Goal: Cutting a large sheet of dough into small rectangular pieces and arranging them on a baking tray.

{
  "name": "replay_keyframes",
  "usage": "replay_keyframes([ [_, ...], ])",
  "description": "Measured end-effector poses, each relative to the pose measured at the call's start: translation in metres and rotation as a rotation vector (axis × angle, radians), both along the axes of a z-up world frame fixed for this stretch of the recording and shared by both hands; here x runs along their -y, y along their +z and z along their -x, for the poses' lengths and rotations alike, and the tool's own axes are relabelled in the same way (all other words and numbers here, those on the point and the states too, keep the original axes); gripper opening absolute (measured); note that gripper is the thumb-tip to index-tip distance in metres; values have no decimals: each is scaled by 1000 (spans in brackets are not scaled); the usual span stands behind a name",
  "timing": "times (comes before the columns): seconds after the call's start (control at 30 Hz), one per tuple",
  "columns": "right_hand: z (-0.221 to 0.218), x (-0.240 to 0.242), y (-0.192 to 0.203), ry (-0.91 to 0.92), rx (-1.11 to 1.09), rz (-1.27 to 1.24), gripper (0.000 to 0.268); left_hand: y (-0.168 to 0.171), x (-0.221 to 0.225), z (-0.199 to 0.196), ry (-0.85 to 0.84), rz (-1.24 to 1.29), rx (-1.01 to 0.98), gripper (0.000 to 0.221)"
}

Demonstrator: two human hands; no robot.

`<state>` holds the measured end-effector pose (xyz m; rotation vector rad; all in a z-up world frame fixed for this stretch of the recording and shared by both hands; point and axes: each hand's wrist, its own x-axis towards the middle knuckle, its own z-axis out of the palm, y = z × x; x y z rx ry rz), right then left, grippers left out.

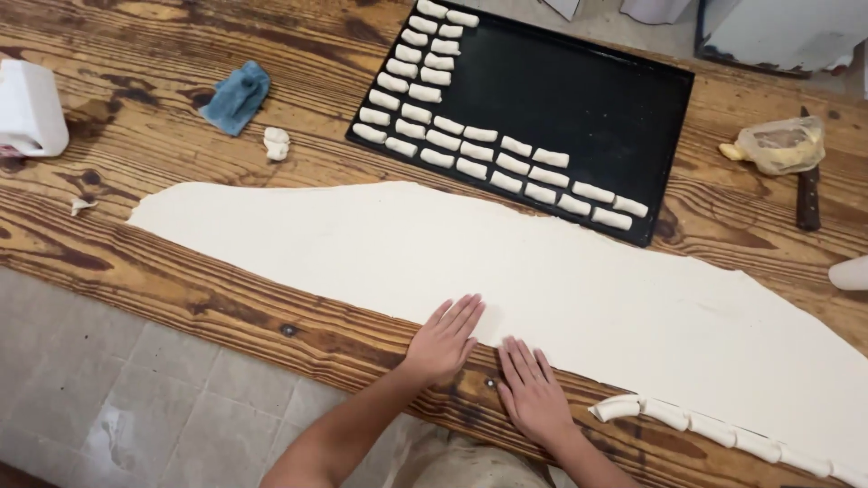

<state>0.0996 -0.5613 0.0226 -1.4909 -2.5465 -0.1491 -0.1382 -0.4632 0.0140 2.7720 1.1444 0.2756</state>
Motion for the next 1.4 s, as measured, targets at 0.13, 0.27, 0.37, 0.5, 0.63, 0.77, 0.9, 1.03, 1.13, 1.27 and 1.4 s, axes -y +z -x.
replay_keyframes([
  [0.13,-47,58,-38,26,60,198,76,8,46,43,22,7,-11,59],
  [0.27,-78,92,-28,103,-236,94,48,-8,91,106,41,26,52,52],
  [0.37,-85,86,-4,21,-542,455,24,-24,83,119,-47,318,78,42],
  [0.5,-76,20,53,-888,-818,1155,57,14,4,48,635,932,403,30],
  [0.63,-125,-85,61,-878,-1063,933,65,2,-137,-31,293,990,518,49],
  [0.77,-191,-218,51,-620,-776,505,49,28,-272,-153,8,791,592,37],
  [0.9,-242,-316,12,-463,-591,176,30,26,-369,-235,30,681,320,37],
  [1.03,-253,-360,-13,-479,-596,121,14,-34,-411,-281,18,501,210,26],
  [1.13,-256,-372,-25,-463,-472,132,16,-68,-414,-290,9,445,165,24],
  [1.27,-256,-376,-20,-540,-327,196,11,-74,-410,-286,-153,265,203,10],
  [1.4,-251,-363,5,-525,-258,217,30,-42,-376,-279,-151,-6,224,22],
])
